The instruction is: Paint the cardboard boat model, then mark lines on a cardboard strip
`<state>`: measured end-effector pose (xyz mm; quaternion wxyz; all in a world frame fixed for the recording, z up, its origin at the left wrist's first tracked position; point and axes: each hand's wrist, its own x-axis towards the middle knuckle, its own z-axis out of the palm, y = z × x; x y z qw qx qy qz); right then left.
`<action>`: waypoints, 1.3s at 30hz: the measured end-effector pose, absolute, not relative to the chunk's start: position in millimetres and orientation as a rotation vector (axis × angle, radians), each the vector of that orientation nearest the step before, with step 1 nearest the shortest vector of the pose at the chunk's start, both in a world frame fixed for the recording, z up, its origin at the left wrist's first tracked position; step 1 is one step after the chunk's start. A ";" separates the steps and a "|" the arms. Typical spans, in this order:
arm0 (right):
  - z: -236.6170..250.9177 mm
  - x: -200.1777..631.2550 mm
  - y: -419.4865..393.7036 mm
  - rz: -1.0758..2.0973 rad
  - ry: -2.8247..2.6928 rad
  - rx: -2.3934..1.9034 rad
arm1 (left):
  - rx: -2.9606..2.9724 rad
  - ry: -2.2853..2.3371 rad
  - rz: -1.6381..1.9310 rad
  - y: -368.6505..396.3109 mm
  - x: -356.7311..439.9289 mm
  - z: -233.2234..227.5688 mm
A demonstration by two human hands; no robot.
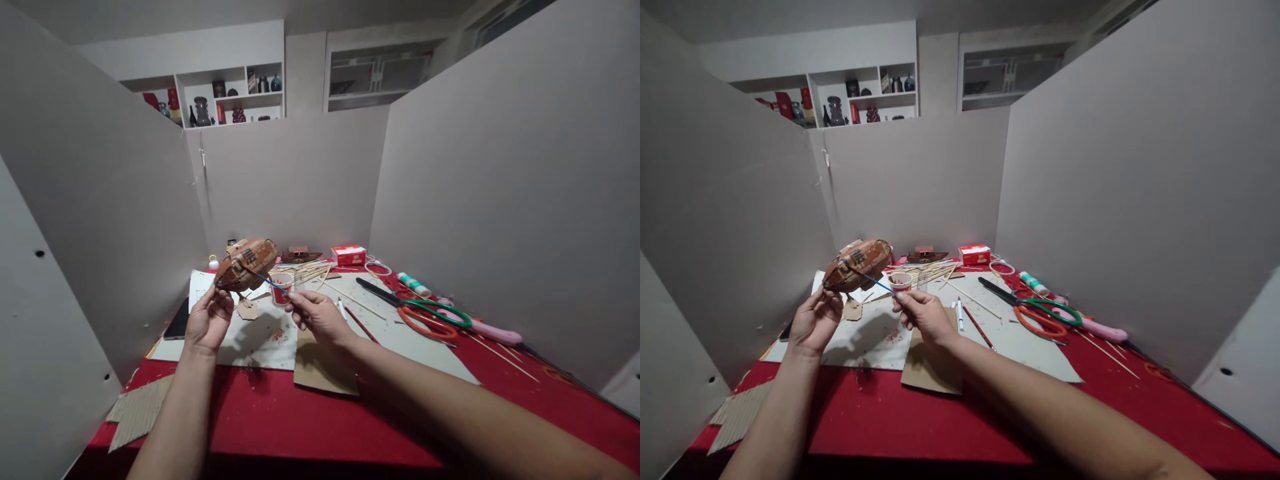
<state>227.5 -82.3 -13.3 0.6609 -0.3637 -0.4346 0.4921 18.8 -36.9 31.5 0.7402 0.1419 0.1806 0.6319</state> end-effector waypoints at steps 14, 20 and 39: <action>-9.3 233.4 -94.9 0.917 -1.379 -0.967 | 0.337 0.376 1.373 -36.7 20.4 30.1; -11.9 232.8 -98.4 0.819 -1.432 -0.978 | 0.335 0.374 1.376 -36.9 21.5 29.7; -9.1 232.5 -111.2 0.466 -1.595 -0.980 | 0.433 0.403 1.369 -39.0 25.1 27.3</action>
